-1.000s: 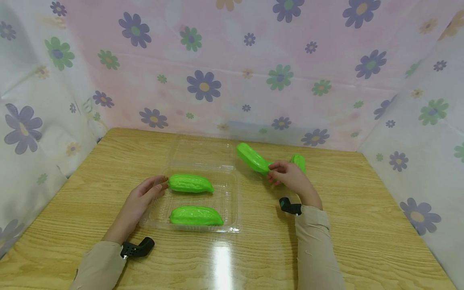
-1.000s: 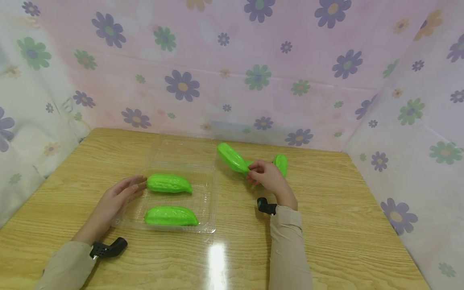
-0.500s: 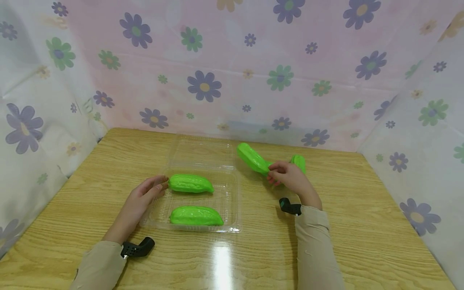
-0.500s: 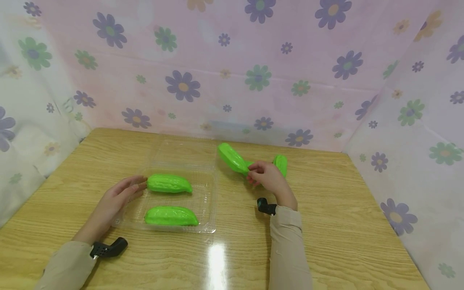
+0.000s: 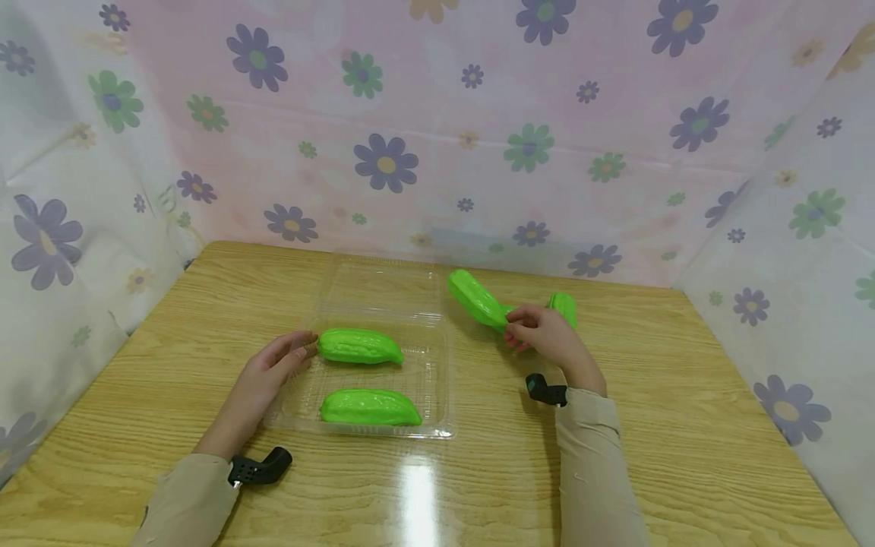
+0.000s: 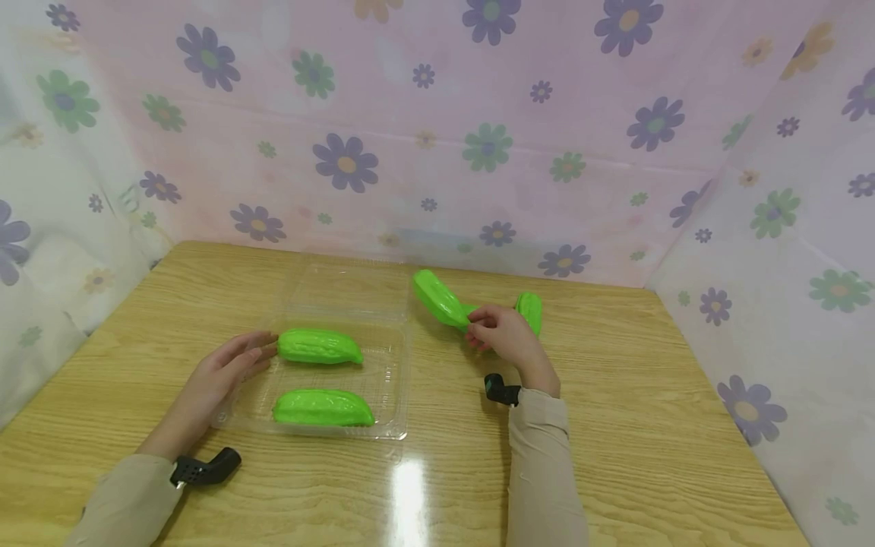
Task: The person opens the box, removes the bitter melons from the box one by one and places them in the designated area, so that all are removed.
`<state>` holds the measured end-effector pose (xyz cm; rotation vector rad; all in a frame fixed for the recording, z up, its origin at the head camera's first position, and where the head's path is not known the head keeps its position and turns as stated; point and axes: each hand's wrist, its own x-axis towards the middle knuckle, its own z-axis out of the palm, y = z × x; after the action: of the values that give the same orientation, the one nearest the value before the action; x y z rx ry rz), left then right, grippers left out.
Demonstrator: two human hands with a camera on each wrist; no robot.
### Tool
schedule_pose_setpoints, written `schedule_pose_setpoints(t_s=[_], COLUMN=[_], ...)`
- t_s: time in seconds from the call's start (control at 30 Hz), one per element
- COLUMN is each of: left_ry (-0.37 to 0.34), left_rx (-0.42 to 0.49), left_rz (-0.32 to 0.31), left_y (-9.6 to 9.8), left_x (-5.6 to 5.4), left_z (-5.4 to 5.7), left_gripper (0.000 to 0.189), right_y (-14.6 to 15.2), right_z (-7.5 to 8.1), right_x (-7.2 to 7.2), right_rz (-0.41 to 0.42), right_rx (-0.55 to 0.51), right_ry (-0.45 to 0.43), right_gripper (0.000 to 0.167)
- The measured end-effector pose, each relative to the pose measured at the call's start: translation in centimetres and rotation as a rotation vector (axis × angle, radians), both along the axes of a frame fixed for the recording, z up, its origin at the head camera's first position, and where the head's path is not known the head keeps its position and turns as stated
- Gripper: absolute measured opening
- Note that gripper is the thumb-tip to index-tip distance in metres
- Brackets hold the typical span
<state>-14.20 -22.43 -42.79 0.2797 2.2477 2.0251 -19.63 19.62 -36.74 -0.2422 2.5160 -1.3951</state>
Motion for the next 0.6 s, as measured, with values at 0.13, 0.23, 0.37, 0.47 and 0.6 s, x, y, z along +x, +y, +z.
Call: schedule_pose_setpoints(t_s=[0.13, 0.23, 0.37, 0.47, 0.6], left_ry=[-0.001, -0.001, -0.001, 0.0, 0.0], left_rx=[-0.002, -0.002, -0.004, -0.007, -0.012], left_rz=[-0.001, 0.001, 0.001, 0.001, 0.001], left_y=[0.0, 0.0, 0.0, 0.0, 0.0], left_x=[0.0, 0.0, 0.0, 0.0, 0.0], left_z=[0.0, 0.0, 0.1, 0.1, 0.0], left_gripper=[0.049, 0.049, 0.048, 0.047, 0.048], right_y=[0.6, 0.8, 0.8, 0.9, 0.9], right_z=[-1.2, -2.1, -2.5, -2.6, -2.7], right_x=[-0.8, -1.2, -1.5, -1.5, -1.5], right_rz=[-0.005, 0.002, 0.015, 0.026, 0.039], right_rx=[0.019, 0.054, 0.088, 0.09, 0.085], right_ry=[0.009, 0.037, 0.059, 0.07, 0.09], right_gripper=[0.031, 0.031, 0.03, 0.03, 0.031])
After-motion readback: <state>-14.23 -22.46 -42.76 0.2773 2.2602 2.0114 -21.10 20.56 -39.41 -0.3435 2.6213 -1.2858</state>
